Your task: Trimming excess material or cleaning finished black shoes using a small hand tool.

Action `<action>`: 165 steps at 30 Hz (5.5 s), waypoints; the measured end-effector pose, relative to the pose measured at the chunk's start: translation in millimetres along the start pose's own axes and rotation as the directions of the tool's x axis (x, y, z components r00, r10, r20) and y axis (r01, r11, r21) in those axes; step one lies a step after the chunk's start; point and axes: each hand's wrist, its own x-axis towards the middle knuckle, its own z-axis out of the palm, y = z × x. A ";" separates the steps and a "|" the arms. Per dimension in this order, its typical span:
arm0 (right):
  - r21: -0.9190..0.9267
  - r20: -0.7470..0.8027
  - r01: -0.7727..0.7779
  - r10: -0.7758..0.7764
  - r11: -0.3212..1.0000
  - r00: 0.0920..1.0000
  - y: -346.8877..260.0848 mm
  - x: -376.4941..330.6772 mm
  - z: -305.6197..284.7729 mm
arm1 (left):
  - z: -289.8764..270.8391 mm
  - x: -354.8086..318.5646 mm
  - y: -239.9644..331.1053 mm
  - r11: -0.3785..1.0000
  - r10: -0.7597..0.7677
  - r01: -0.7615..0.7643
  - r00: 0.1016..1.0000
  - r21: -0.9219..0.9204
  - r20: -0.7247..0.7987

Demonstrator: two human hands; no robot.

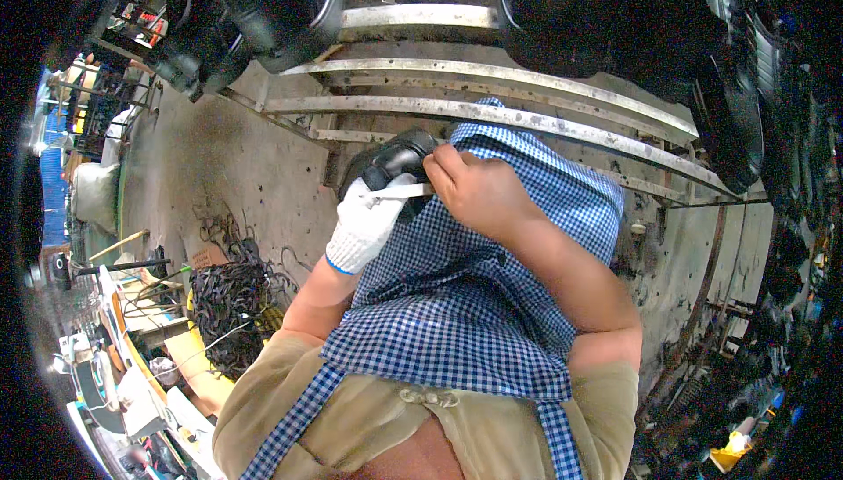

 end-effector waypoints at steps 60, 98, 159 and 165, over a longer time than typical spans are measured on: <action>0.434 0.891 -0.597 0.227 -0.674 0.392 -23.0 -110.5 99.0 | -37.2 -18.5 82.4 0.831 0.071 -0.457 0.654 0.318 0.754; 0.748 -0.078 -0.104 0.242 0.655 0.967 -8.9 12.1 -48.6 | -63.7 12.9 77.5 0.988 0.148 -0.151 0.986 0.036 0.071; 0.277 0.050 -0.192 0.186 0.941 0.981 -6.9 -6.7 -110.4 | -33.8 6.5 86.0 0.998 -0.066 0.064 0.963 0.015 0.262; 0.331 -0.027 -0.181 0.201 0.926 0.979 -6.3 -6.1 -100.5 | -34.3 5.8 83.5 0.997 -0.080 0.083 0.966 -0.002 0.246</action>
